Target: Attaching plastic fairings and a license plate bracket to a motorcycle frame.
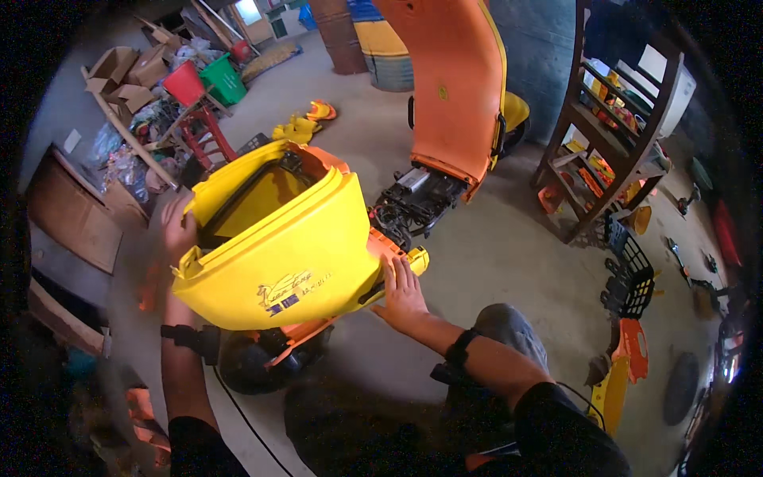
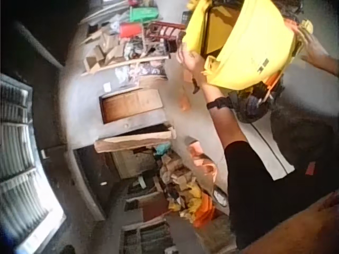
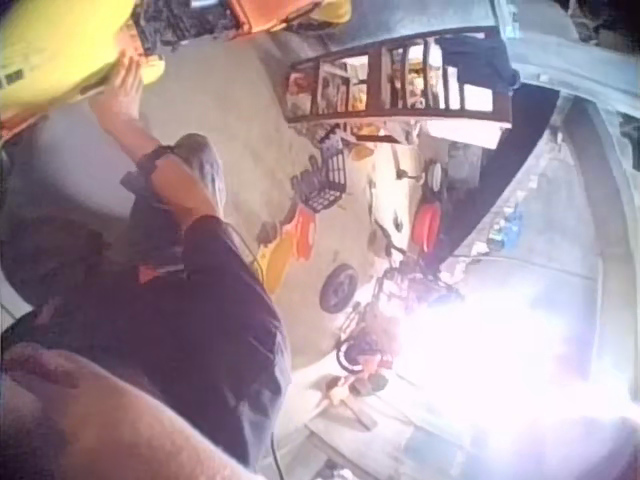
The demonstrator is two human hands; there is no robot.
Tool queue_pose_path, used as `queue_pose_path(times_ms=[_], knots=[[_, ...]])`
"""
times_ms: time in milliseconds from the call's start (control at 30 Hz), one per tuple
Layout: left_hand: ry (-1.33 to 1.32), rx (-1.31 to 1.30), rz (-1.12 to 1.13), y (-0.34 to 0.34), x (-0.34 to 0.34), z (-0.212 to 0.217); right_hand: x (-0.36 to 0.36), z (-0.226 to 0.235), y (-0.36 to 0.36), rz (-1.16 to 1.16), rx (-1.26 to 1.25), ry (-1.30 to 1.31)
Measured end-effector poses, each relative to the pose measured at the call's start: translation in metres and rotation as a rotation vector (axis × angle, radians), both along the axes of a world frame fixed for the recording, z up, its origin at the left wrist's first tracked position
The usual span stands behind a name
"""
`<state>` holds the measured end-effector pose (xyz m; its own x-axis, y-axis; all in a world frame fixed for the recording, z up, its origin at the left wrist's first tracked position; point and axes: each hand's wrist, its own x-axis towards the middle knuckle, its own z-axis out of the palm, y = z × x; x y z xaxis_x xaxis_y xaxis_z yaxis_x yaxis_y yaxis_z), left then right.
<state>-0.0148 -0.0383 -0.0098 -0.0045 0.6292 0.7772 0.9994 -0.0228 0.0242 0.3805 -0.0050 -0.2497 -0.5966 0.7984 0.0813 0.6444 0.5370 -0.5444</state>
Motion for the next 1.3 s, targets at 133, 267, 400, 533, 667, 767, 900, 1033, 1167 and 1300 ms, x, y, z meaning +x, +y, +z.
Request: queue_pose_path(times_ms=[133,267,400,533,667,767,900,1033,1167,1300], knots=[[0.036,0.123,-0.089,-0.027,0.017,0.007,-0.021,-0.018,0.018,0.013,0.16,0.043],[-0.729,0.475,0.049,-0.097,0.064,0.006,-0.021,-0.037,0.024,0.077,0.174,0.155],[-0.28,0.155,0.018,-0.099,0.124,-0.019,-0.026,-0.043,0.026,0.146,0.262,0.265],[-0.269,0.384,0.122,-0.079,0.134,-0.027,-0.03,-0.044,0.024,0.12,0.316,0.232],[-0.272,0.411,0.097,-0.084,0.132,-0.031,-0.03,-0.041,0.023,0.145,0.347,0.247],[-0.292,0.438,0.118,-0.096,0.133,-0.041,-0.03,-0.037,0.022,0.164,0.34,0.177],[-0.214,0.475,0.052,-0.088,0.12,-0.046,-0.037,-0.034,0.025,0.152,0.343,0.193],[-0.147,0.493,0.073,-0.09,0.114,-0.053,-0.035,-0.036,0.023,0.161,0.313,0.175],[-0.309,0.497,0.04,-0.095,0.113,-0.059,-0.032,-0.04,0.028,0.155,0.403,0.165],[-0.276,0.505,0.058,-0.096,0.106,-0.06,-0.03,-0.04,0.04,0.183,0.374,0.247]])
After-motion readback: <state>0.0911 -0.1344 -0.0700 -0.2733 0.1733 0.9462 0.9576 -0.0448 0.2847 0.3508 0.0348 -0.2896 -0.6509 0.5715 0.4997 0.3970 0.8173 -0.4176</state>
